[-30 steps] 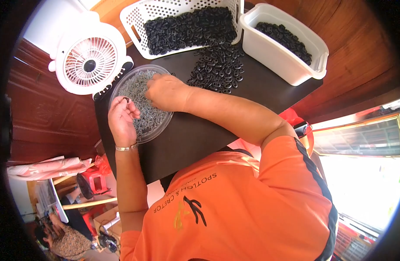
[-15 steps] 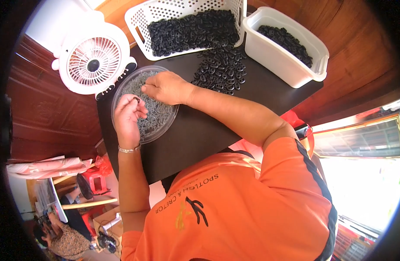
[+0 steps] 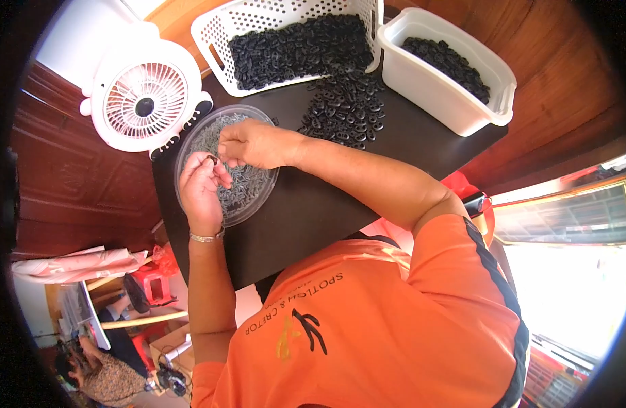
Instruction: The person assembles small plastic components by picking up plastic clips and metal pins from a dish and inserting the pins into the clips by hand.
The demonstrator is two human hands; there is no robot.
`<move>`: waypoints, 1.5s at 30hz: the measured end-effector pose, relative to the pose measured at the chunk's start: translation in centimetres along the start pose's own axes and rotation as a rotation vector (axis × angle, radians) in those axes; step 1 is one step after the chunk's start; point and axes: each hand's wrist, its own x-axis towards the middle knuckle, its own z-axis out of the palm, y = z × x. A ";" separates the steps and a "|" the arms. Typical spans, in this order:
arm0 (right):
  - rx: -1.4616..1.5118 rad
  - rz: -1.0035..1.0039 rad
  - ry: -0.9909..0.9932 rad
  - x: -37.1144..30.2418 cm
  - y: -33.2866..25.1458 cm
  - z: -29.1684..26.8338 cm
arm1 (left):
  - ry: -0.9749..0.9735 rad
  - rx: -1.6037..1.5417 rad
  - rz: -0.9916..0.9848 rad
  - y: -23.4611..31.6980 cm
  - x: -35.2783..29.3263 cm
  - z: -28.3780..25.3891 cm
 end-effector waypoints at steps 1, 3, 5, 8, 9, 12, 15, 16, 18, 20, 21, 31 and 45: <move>0.119 -0.011 0.016 0.0 0.1 0.0 | 0.032 -0.029 -0.013 0.0 0.0 -0.1; 0.176 -0.043 0.046 -0.1 0.0 0.0 | 0.043 -0.046 -0.028 0.0 0.0 0.1; 0.234 -0.074 0.076 0.0 0.0 0.1 | 0.054 -0.063 -0.044 0.0 0.0 0.3; 0.279 -0.086 0.109 0.3 0.3 0.5 | 0.044 -0.125 -0.052 -0.1 -0.1 0.5; 0.261 -0.111 0.117 0.3 0.5 0.7 | 0.037 -0.138 -0.044 -0.1 -0.2 0.6; 0.243 -0.124 0.128 0.2 0.6 1.0 | 0.032 -0.163 -0.041 0.0 -0.2 0.8; 0.138 -0.100 0.154 -0.2 -0.4 1.0 | 0.045 -0.149 -0.032 -0.1 -0.3 0.8; 0.032 -0.086 0.179 -0.3 -0.6 0.9 | 0.055 -0.122 -0.020 -0.1 -0.3 0.8; -0.001 -0.068 0.197 -0.3 -0.6 0.6 | 0.054 -0.103 -0.014 -0.1 -0.3 0.8; -0.035 -0.050 0.217 -0.3 -0.7 0.4 | 0.053 -0.084 -0.008 -0.1 -0.3 0.9; -0.088 -0.060 0.223 -0.3 -0.7 0.4 | 0.054 -0.065 0.005 0.0 -0.3 0.9; -0.290 -0.115 0.254 -0.6 -1.0 0.7 | 0.048 0.009 0.033 -0.4 -0.3 0.8; -0.348 -0.164 0.313 -0.7 -0.9 1.2 | 0.061 0.026 0.030 -0.7 -0.4 1.4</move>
